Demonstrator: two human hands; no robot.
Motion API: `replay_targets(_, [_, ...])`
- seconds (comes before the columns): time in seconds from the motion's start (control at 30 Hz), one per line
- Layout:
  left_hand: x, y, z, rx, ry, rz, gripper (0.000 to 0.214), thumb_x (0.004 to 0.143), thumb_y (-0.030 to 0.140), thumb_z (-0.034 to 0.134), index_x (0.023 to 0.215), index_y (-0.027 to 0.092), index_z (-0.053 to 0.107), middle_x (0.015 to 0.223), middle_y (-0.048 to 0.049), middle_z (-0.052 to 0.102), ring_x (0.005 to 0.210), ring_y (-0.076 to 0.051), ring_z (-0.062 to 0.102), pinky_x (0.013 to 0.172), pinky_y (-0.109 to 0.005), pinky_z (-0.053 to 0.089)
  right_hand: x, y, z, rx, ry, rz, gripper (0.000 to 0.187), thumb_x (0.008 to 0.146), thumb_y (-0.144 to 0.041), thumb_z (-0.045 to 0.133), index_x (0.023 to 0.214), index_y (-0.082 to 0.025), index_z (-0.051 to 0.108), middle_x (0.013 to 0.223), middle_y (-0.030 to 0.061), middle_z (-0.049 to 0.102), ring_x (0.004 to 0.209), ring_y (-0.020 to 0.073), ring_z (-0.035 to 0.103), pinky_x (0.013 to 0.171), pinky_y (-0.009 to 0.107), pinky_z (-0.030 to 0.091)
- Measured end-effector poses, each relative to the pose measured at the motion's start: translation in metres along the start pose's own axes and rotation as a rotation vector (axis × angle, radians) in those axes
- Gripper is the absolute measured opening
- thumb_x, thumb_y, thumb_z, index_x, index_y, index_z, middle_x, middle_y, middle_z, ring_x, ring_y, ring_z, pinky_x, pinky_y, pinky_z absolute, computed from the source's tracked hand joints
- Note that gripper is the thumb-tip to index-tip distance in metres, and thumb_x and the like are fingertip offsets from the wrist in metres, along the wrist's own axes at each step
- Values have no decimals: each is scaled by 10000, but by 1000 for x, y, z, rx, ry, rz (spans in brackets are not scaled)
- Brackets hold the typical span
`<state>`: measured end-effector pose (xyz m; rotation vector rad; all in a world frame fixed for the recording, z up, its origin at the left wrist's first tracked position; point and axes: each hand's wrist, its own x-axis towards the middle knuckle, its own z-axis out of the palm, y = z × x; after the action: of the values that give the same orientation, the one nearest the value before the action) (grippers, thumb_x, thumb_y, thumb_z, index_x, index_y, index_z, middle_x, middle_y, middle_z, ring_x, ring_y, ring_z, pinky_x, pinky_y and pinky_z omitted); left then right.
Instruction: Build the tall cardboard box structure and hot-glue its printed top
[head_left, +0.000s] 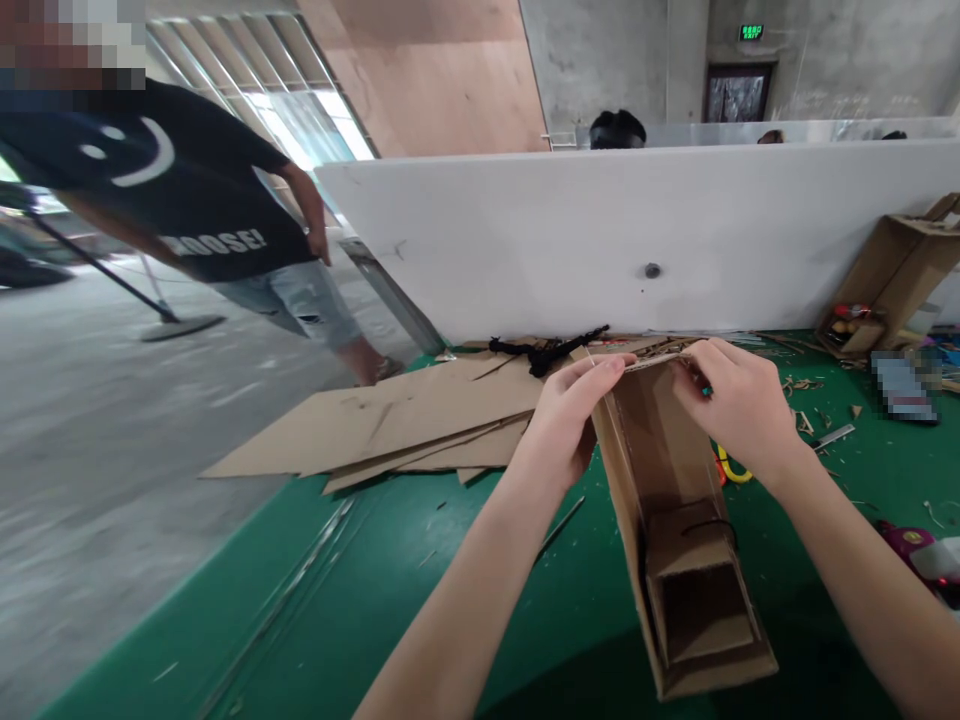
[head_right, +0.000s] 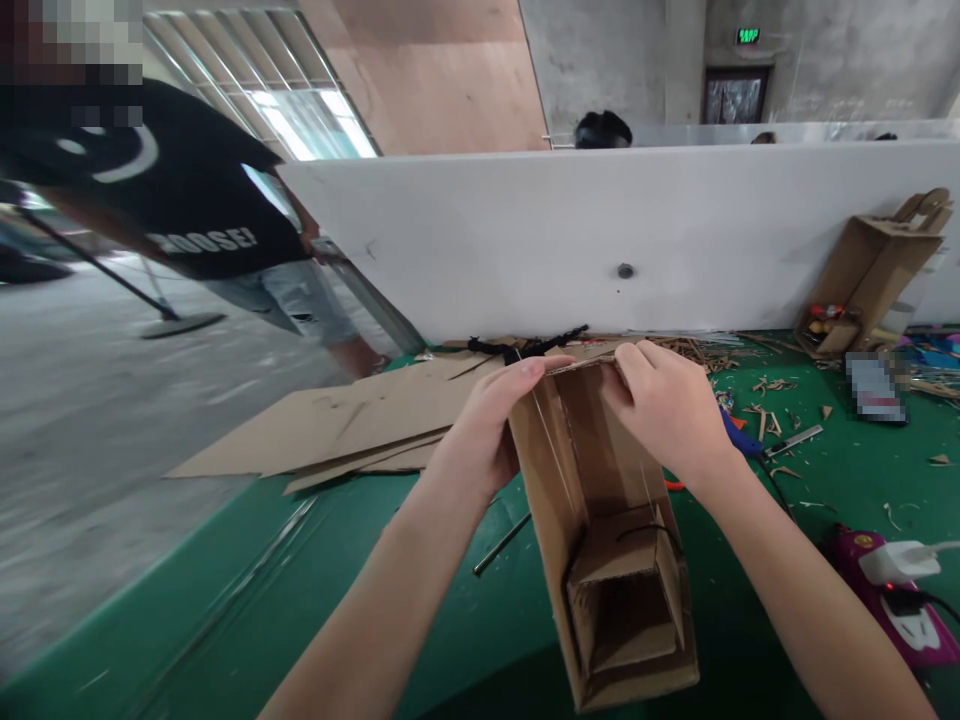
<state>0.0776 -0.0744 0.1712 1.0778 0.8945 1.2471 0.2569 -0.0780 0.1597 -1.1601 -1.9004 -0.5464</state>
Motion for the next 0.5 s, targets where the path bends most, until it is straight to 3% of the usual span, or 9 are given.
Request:
replay_targets(0.13, [1, -1, -3, 15, -2, 6, 472, 622, 538, 858, 916, 174, 790, 974, -104, 781, 1051, -313, 684, 844, -342, 511, 1, -2, -2, 63, -34, 44, 210, 957, -214, 474, 759, -205, 543, 719, 34, 626, 647, 156, 548, 605, 285, 388])
replay_targets(0.23, [2, 2, -3, -5, -26, -19, 483, 606, 544, 859, 906, 172, 792, 932, -101, 787, 978, -306, 708, 828, -350, 526, 3, -1, -9, 177, -93, 97, 107, 940, -234, 524, 888, -183, 602, 825, 58, 663, 722, 180, 598, 659, 304, 451])
replay_targets(0.37, [3, 10, -4, 30, -5, -68, 459, 568, 504, 858, 861, 157, 789, 881, -98, 784, 879, -300, 718, 759, -352, 542, 7, 13, -26, 483, -298, 88, 279, 978, -270, 522, 1234, -202, 610, 1078, 81, 684, 905, 183, 660, 739, 294, 530])
replay_targets(0.5, [1, 17, -5, 87, -67, -146, 410, 614, 493, 814, 852, 159, 788, 809, -109, 771, 846, -330, 730, 719, -391, 563, 11, 30, -38, 626, -466, -9, 268, 997, -249, 506, 1192, -236, 688, 1211, 82, 698, 1010, 186, 674, 747, 280, 551])
